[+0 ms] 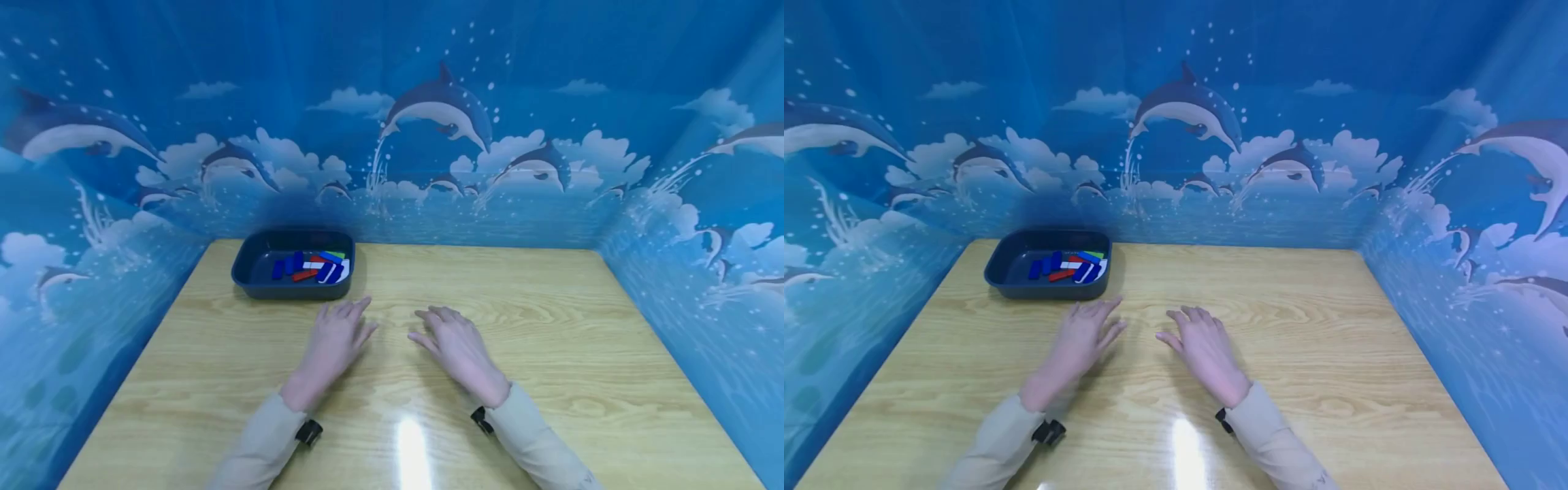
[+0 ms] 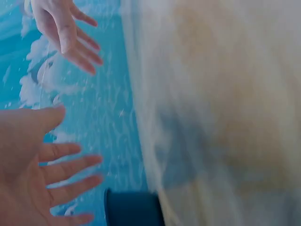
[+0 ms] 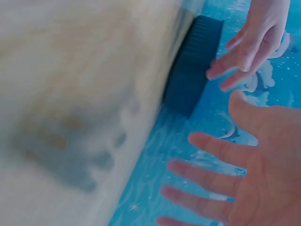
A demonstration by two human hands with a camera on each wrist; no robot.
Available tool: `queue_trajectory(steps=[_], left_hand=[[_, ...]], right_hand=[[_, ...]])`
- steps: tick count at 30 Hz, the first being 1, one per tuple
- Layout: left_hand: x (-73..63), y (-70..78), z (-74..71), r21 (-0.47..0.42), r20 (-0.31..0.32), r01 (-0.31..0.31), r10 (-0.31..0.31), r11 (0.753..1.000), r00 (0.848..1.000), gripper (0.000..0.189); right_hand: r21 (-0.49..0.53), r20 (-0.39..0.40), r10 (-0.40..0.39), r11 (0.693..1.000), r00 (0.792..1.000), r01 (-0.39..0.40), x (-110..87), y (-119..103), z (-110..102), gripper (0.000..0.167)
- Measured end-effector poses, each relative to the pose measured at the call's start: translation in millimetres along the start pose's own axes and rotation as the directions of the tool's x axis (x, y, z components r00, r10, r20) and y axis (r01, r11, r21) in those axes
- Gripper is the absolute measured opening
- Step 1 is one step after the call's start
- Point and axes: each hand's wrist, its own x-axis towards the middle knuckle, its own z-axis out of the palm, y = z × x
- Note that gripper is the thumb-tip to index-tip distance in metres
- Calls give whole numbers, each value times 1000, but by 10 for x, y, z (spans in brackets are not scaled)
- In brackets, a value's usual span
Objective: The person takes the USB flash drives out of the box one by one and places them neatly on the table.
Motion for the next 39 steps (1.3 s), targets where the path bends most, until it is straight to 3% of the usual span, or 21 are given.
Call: queue_trajectory(steps=[3,7,12,18,22,26,30,34,39], left_hand=[[51,-114,-83,-52,-87,-15,10,999,996,27],[101,-314,-219,-91,-135,29,-41,995,990,14],[116,-658,-381,-86,-174,131,-145,988,974,15],[69,-1093,-537,-132,-206,264,-287,956,936,33],[32,-1385,-609,-147,-200,346,-371,926,907,48],[-5,-1649,-613,-179,-172,410,-439,894,882,57],[-33,-1792,-591,-204,-98,467,-492,861,865,60],[-35,-1846,-547,-219,-54,479,-501,850,864,60],[-12,-1893,-494,-243,-56,458,-484,855,873,58]], right_hand=[[52,-8,-8,999,1000,8,141,-113,-42,29],[111,-4,7,994,1000,-7,374,-272,-53,18],[202,-35,5,979,999,2,694,-404,38,24],[200,-50,30,980,998,-20,1002,-501,247,41],[211,-55,44,977,997,-31,1169,-563,414,49],[252,-3,53,966,999,-50,1327,-618,566,55],[285,42,60,956,997,-69,1489,-670,707,57],[284,66,92,953,994,-107,1622,-727,793,57],[282,55,128,949,990,-138,1696,-767,820,56]])
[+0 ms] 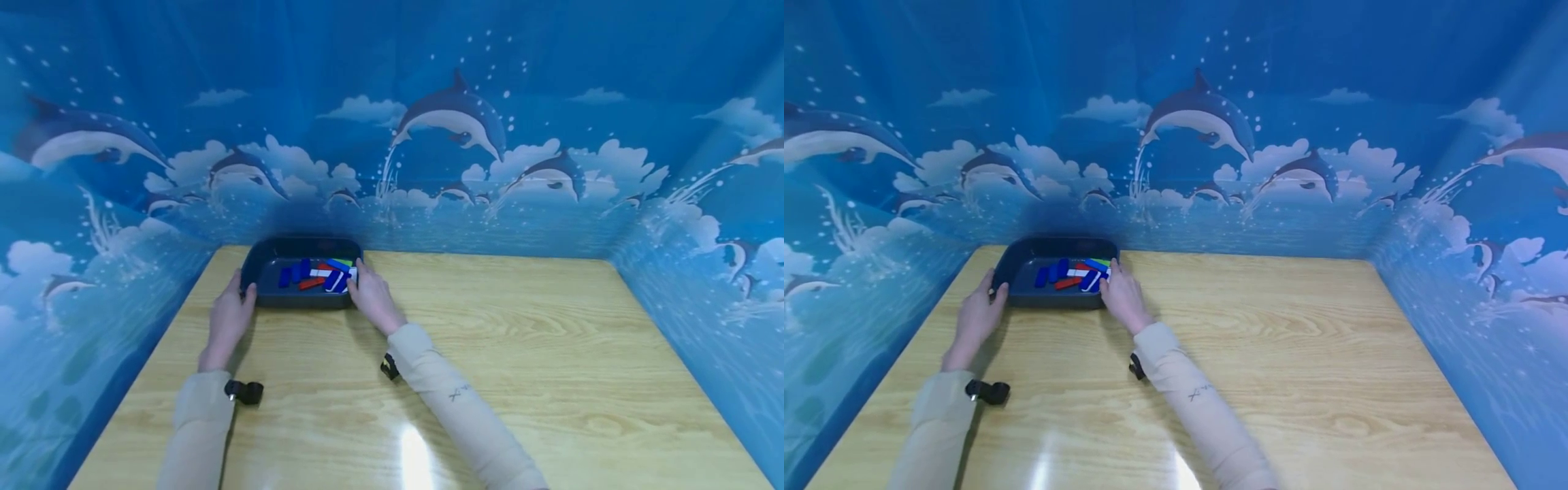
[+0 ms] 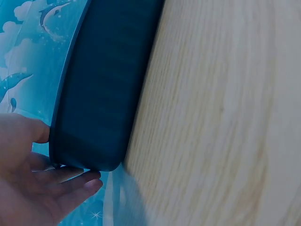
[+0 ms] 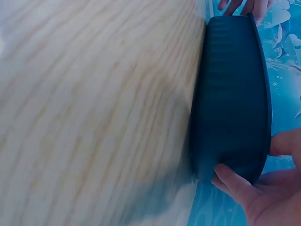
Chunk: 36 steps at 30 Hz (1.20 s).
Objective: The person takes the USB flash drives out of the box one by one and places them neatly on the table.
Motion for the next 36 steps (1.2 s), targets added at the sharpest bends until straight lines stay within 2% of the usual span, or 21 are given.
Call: queue_trajectory(steps=[5,14,23,30,36], left_hand=[[4,-1,-26,-20,9,-12,12,1000,1000,58],[-14,27,-63,-19,70,12,-11,1000,997,61],[-26,56,-40,-10,91,-4,5,1000,996,62],[-64,127,-6,-5,88,-18,19,1000,996,62],[-104,196,53,-6,110,-32,32,999,993,64]], right_hand=[[18,-1,16,1000,1000,-16,6,-24,-12,56],[59,13,30,998,999,-31,-22,-21,-45,57],[48,18,37,998,999,-38,-66,39,-73,58],[45,30,42,998,999,-43,-121,107,-129,58],[68,26,51,996,998,-53,-184,178,-205,59]])
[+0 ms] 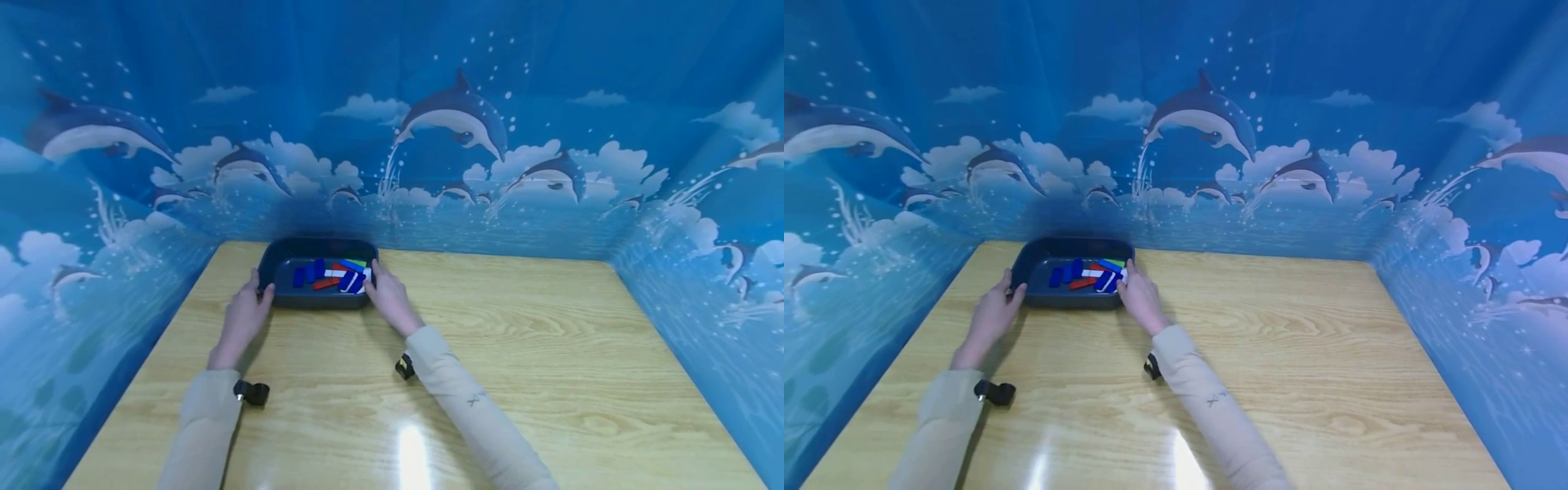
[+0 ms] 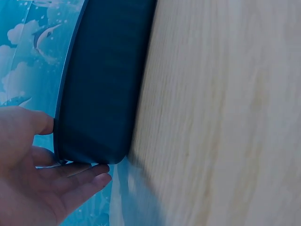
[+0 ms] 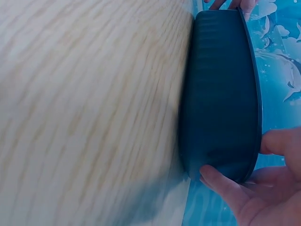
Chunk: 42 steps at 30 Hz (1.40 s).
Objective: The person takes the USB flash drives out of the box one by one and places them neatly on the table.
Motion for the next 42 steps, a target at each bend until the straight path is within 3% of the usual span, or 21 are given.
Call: queue_trajectory(steps=[7,13,20,30,42], left_hand=[[-41,67,74,28,-15,-29,29,999,999,63],[-72,136,105,28,-8,-26,26,999,1000,63],[-107,230,153,54,-3,-24,24,998,1000,63],[-196,356,308,82,-39,-90,93,993,995,62],[-253,498,428,76,-32,-145,148,986,988,62]], right_hand=[[48,7,7,999,1000,-7,-75,83,-75,59],[33,-22,3,999,1000,-3,-136,151,-144,57],[54,-2,19,998,1000,-18,-190,227,-211,59],[8,-37,10,1000,999,-9,-343,411,-338,57],[62,16,78,995,997,-78,-512,584,-505,59]])
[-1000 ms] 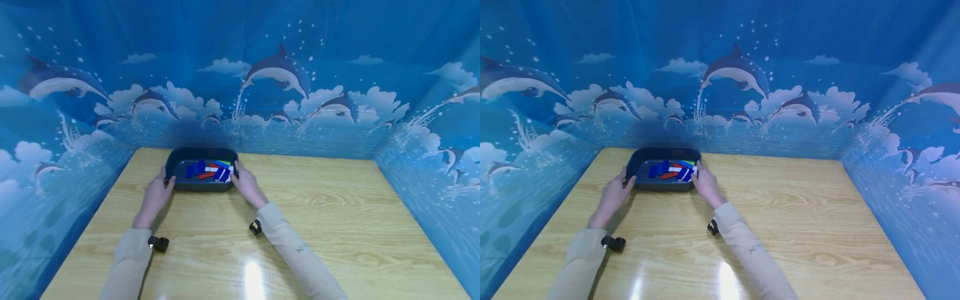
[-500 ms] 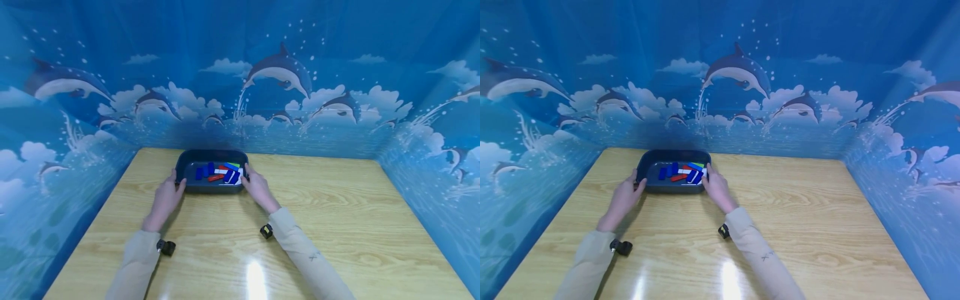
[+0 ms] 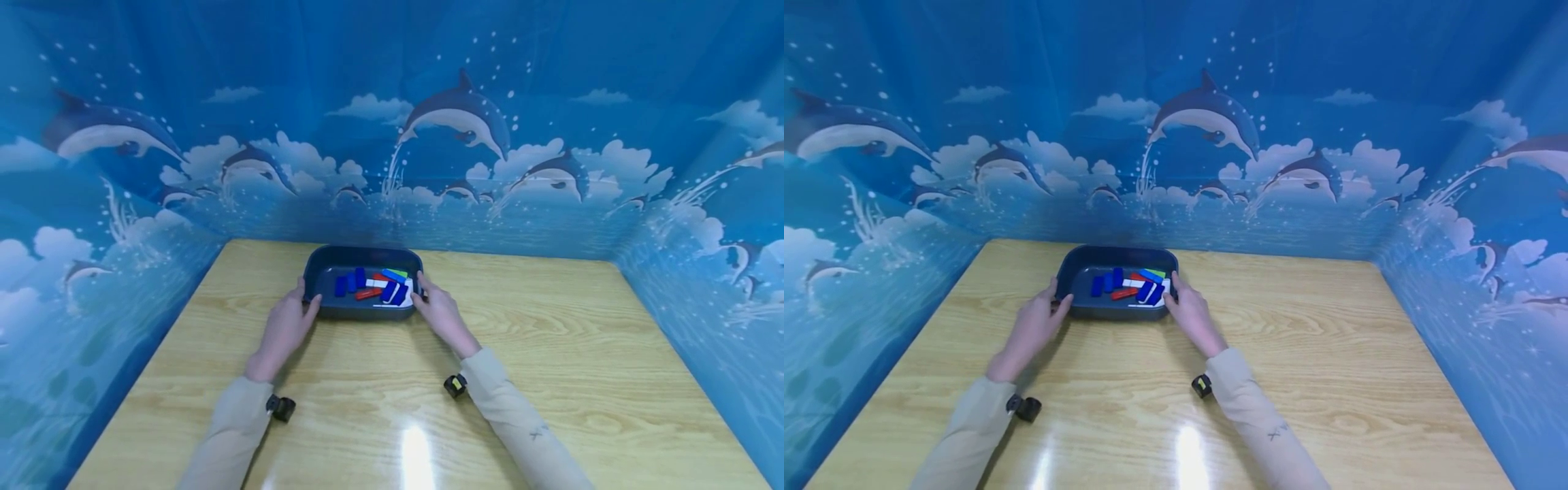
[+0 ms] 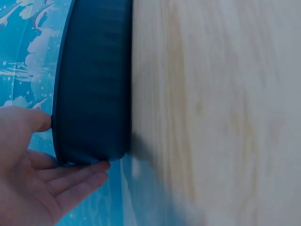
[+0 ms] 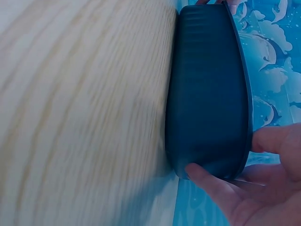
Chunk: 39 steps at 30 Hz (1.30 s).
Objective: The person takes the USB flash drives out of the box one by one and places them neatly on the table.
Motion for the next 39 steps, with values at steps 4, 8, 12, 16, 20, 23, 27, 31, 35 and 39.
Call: queue_trajectory(steps=[4,8,12,16,20,23,27,31,35,39], left_hand=[[-13,58,38,3,-4,-16,16,1000,1000,62],[-29,123,77,-11,2,-25,25,1000,1000,62],[-35,184,128,-28,18,-35,35,999,999,63],[-41,236,185,-29,24,-53,54,998,998,62],[-56,305,218,-36,28,-66,67,997,997,63],[-73,361,231,-24,33,-77,78,997,996,63],[-96,432,248,-10,51,-72,73,997,996,64],[-113,488,270,-22,70,-60,62,998,996,64],[-141,511,287,-30,62,-60,62,998,996,64],[-182,536,286,-10,59,-56,56,998,997,65]], right_hand=[[11,11,11,1000,1000,-11,-46,57,-54,59],[17,18,34,999,999,-34,-100,111,-115,60],[8,20,52,999,998,-52,-157,165,-186,60],[0,13,57,998,998,-57,-218,227,-263,60],[11,15,62,998,998,-62,-270,291,-323,61],[9,16,69,998,997,-69,-307,334,-362,61],[2,9,73,997,997,-73,-350,382,-416,61],[11,9,75,997,997,-75,-379,419,-459,61],[30,17,75,997,997,-75,-401,445,-475,60],[57,23,77,995,997,-78,-435,463,-475,60]])
